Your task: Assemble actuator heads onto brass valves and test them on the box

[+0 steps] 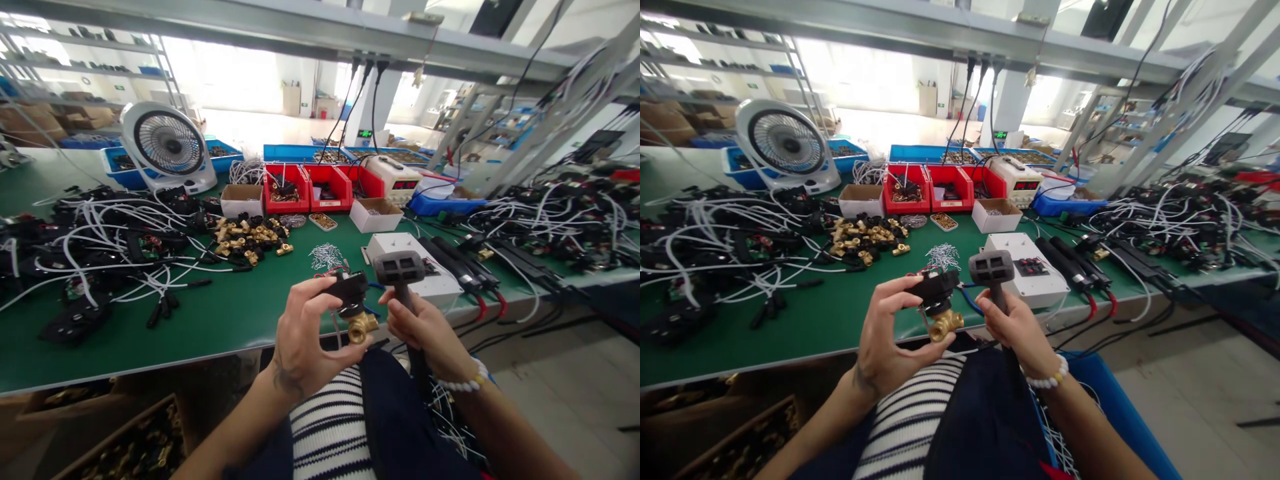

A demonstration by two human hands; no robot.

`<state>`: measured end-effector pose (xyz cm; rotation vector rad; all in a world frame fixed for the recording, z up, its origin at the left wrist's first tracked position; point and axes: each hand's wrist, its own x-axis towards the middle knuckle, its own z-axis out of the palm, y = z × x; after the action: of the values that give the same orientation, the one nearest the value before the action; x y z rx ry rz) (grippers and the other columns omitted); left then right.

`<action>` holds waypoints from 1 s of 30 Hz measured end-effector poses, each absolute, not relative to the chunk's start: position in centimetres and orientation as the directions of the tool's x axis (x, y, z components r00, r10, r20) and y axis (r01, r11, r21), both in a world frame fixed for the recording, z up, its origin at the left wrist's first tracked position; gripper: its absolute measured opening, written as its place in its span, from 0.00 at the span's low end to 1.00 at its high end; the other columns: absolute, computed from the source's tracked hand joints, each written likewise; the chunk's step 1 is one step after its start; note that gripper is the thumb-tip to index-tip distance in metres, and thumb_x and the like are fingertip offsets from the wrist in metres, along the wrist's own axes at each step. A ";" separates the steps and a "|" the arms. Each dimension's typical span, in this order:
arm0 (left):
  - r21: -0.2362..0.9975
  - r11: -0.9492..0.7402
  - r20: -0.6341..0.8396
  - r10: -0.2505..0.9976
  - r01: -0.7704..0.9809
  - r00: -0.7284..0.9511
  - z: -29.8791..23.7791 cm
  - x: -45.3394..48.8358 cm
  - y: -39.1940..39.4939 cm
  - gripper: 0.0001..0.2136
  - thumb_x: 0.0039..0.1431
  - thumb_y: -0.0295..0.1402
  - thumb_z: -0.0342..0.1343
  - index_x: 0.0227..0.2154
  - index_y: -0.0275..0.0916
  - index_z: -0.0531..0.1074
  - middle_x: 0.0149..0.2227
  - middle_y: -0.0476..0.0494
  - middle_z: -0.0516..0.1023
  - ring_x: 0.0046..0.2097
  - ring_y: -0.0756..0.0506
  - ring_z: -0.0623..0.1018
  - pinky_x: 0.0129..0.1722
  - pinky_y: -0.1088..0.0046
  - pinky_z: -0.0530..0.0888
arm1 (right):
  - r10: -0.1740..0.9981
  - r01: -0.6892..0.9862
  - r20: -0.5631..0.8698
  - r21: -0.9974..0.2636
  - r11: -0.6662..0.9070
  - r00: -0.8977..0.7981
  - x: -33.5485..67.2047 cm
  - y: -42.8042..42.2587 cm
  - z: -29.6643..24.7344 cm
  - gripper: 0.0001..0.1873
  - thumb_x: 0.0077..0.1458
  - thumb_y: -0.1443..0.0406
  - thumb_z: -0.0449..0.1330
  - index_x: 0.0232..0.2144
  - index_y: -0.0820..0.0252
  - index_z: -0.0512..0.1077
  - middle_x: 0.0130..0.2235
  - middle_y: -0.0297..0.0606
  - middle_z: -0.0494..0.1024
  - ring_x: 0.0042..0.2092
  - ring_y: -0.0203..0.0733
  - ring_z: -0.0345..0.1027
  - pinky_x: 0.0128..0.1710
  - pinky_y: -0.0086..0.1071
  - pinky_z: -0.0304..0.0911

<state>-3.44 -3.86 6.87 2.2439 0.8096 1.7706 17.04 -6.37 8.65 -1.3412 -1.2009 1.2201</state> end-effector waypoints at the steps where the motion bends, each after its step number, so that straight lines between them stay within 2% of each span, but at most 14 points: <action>1: 0.430 -0.850 0.858 0.490 0.304 0.154 7.3 -3.4 -4.1 0.24 0.49 0.35 0.69 0.45 0.38 0.63 0.50 0.34 0.71 0.54 0.40 0.73 0.51 0.62 0.75 | 0.995 0.070 -0.095 -0.993 -0.097 0.029 17.2 -6.6 8.6 0.28 0.51 0.43 0.65 0.35 0.60 0.64 0.17 0.18 0.50 0.18 0.26 0.40 0.18 0.25 0.34; 7: 0.371 -0.882 0.890 0.427 0.289 0.161 8.2 -3.1 -4.6 0.25 0.49 0.35 0.69 0.45 0.38 0.63 0.49 0.35 0.72 0.52 0.40 0.74 0.51 0.62 0.75 | 0.988 0.076 -0.141 -0.986 -0.146 0.060 18.3 -6.9 8.9 0.26 0.52 0.46 0.66 0.35 0.61 0.66 0.18 0.19 0.51 0.18 0.26 0.41 0.19 0.25 0.34; 10: 0.490 -0.828 0.832 0.538 0.273 0.135 6.5 -2.7 -3.8 0.24 0.50 0.37 0.68 0.45 0.40 0.63 0.49 0.36 0.72 0.53 0.40 0.74 0.50 0.61 0.76 | 0.993 0.080 -0.081 -0.993 -0.088 0.085 18.8 -5.9 10.1 0.23 0.53 0.50 0.67 0.38 0.62 0.68 0.19 0.21 0.53 0.19 0.26 0.43 0.19 0.24 0.35; 13: 0.663 -0.689 0.697 0.711 0.294 0.093 3.4 -2.3 -2.2 0.23 0.48 0.36 0.68 0.44 0.41 0.63 0.49 0.39 0.73 0.51 0.41 0.75 0.47 0.62 0.77 | 0.995 0.006 -0.040 -0.999 -0.041 0.092 19.0 -2.7 12.4 0.14 0.56 0.60 0.67 0.39 0.63 0.69 0.19 0.22 0.57 0.18 0.26 0.46 0.18 0.22 0.40; 15: 0.696 -0.641 0.660 0.748 0.324 0.062 1.1 -2.1 -1.0 0.22 0.47 0.34 0.68 0.42 0.41 0.64 0.47 0.39 0.73 0.49 0.41 0.76 0.44 0.62 0.78 | 0.992 -0.060 -0.066 -0.996 -0.060 0.106 18.9 0.6 13.9 0.05 0.61 0.67 0.62 0.36 0.64 0.69 0.20 0.23 0.58 0.18 0.25 0.46 0.18 0.21 0.46; 16: 0.700 -0.628 0.653 0.755 0.339 0.051 0.1 -2.0 -0.4 0.21 0.47 0.33 0.67 0.42 0.40 0.64 0.46 0.39 0.73 0.48 0.41 0.76 0.43 0.62 0.78 | 0.990 -0.073 -0.078 -0.995 -0.069 0.118 18.8 2.4 14.4 0.04 0.62 0.69 0.59 0.34 0.64 0.68 0.21 0.24 0.59 0.18 0.25 0.47 0.18 0.21 0.49; 18: 0.697 -0.616 0.650 0.759 0.367 0.040 -1.4 -1.9 0.5 0.20 0.47 0.33 0.67 0.40 0.40 0.64 0.45 0.40 0.74 0.47 0.41 0.76 0.43 0.60 0.77 | 0.983 -0.069 -0.120 -0.991 -0.111 0.142 18.6 5.9 14.8 0.07 0.64 0.72 0.57 0.31 0.64 0.66 0.23 0.26 0.64 0.19 0.25 0.52 0.20 0.21 0.55; 20: 0.687 -0.613 0.651 0.758 0.391 0.043 -2.3 -1.9 0.9 0.20 0.47 0.32 0.67 0.40 0.40 0.64 0.45 0.40 0.74 0.46 0.40 0.75 0.44 0.58 0.77 | 0.968 -0.045 -0.197 -0.980 -0.192 0.155 18.3 9.1 14.3 0.07 0.64 0.70 0.58 0.31 0.65 0.67 0.26 0.28 0.67 0.21 0.27 0.58 0.21 0.22 0.60; 23: 0.664 -0.624 0.660 0.748 0.412 0.069 -2.6 -1.9 0.8 0.20 0.47 0.32 0.67 0.40 0.41 0.64 0.45 0.40 0.74 0.47 0.40 0.75 0.46 0.58 0.76 | 0.942 -0.005 -0.271 -0.961 -0.275 0.199 18.2 12.8 13.0 0.07 0.65 0.65 0.60 0.38 0.66 0.70 0.31 0.32 0.72 0.25 0.30 0.64 0.22 0.23 0.64; 30: 0.647 -0.635 0.665 0.741 0.422 0.094 -2.6 -1.8 0.6 0.20 0.46 0.31 0.67 0.40 0.40 0.65 0.46 0.40 0.73 0.48 0.40 0.74 0.47 0.58 0.76 | 0.925 0.070 -0.135 -0.983 -0.171 0.356 21.3 17.0 14.1 0.11 0.66 0.63 0.59 0.47 0.65 0.70 0.42 0.39 0.74 0.35 0.36 0.72 0.32 0.31 0.71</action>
<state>-1.81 0.65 -2.59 2.0851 1.1534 1.5551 21.31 17.04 14.07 -1.5447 -0.9297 0.9975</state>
